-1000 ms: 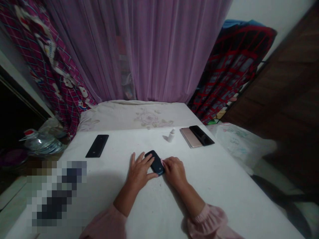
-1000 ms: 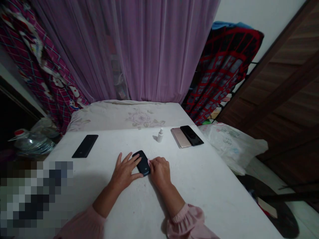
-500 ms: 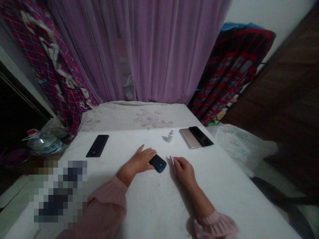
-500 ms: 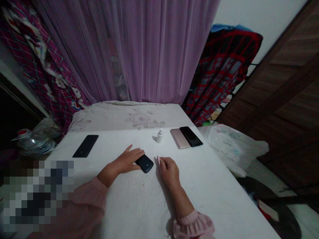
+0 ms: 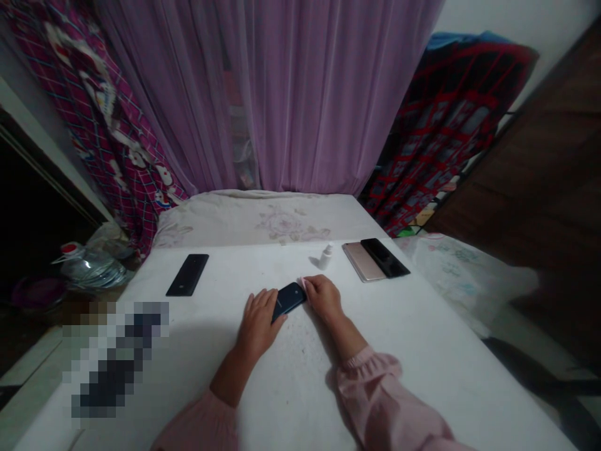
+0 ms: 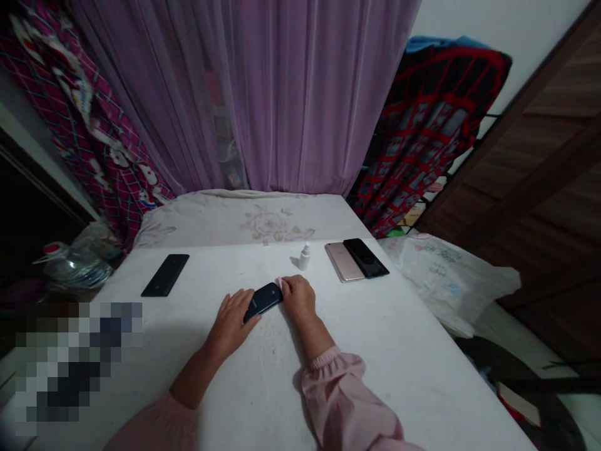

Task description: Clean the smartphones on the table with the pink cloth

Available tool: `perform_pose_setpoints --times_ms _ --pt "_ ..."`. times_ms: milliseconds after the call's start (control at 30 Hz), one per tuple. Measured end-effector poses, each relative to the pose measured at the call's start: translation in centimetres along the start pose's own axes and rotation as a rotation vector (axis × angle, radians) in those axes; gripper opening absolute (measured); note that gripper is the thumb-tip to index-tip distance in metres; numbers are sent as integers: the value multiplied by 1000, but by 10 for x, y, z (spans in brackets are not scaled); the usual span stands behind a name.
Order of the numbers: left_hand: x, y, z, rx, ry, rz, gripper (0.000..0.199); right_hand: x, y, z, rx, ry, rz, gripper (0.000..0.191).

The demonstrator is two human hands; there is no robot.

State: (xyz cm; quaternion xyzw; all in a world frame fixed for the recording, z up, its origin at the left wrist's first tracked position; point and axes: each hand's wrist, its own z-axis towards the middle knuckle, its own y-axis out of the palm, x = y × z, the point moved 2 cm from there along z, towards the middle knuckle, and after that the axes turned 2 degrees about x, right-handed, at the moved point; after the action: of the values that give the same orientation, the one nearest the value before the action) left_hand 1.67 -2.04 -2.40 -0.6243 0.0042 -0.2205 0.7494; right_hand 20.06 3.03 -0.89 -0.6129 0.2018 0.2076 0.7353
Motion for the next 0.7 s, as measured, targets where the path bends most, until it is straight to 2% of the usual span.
perform_pose_setpoints --times_ms 133,367,433,700 --pt "-7 12 -2 35 19 -51 52 -13 9 4 -55 -63 -138 25" --pt "-3 11 -1 44 24 -73 52 -2 3 -38 14 -67 -149 29" --pt "-4 11 0 35 41 -83 52 1 3 -42 18 -61 -143 28" --pt "-7 14 -1 62 61 -109 50 -19 13 7 -90 -30 -198 25"
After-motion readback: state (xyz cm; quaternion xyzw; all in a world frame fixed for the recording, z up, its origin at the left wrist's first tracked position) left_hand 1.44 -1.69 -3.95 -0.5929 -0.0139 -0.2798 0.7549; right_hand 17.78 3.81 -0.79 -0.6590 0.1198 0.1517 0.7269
